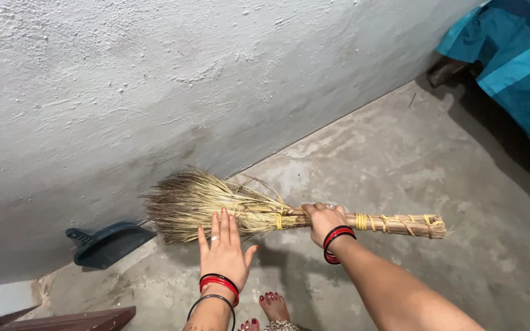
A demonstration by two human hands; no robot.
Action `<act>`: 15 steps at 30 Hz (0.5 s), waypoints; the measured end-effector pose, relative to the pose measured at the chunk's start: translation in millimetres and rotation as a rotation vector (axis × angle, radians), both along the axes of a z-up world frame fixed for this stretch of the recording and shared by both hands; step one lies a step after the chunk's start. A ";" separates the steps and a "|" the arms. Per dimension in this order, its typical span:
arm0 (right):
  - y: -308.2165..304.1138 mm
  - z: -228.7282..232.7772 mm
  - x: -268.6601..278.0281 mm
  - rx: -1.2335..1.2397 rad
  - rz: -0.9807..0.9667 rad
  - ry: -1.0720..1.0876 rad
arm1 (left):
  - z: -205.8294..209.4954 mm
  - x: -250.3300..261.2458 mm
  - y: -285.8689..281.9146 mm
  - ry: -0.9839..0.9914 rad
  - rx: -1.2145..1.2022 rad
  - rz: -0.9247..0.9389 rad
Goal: The person sweeps white paper scraps off a concrete floor using a grass broom and a dustpan. They gather the scraps by hand and move them into the pan.
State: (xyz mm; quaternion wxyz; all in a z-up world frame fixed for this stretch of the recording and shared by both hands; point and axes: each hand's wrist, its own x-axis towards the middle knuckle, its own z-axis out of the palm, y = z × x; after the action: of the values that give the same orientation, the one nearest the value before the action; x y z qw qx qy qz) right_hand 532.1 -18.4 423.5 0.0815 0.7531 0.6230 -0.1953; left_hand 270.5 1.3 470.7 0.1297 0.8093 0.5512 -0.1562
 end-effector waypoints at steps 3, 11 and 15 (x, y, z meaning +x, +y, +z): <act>-3.8 -1.0 2.3 -0.013 -0.010 -0.006 | -0.5 1.7 -0.5 0.006 -0.007 -0.015; -10.6 -7.0 3.8 -0.027 -0.041 -0.027 | -0.1 4.8 1.8 -0.001 -0.002 -0.044; -16.5 -10.0 4.7 -0.035 -0.068 -0.021 | -9.0 6.6 -1.6 -0.053 0.033 -0.060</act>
State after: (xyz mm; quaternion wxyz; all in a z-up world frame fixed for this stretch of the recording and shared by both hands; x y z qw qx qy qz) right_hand 536.7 -34.8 413.5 0.0948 0.7742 0.5927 -0.2008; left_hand 277.1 -0.2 461.6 0.1261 0.8314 0.5254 -0.1295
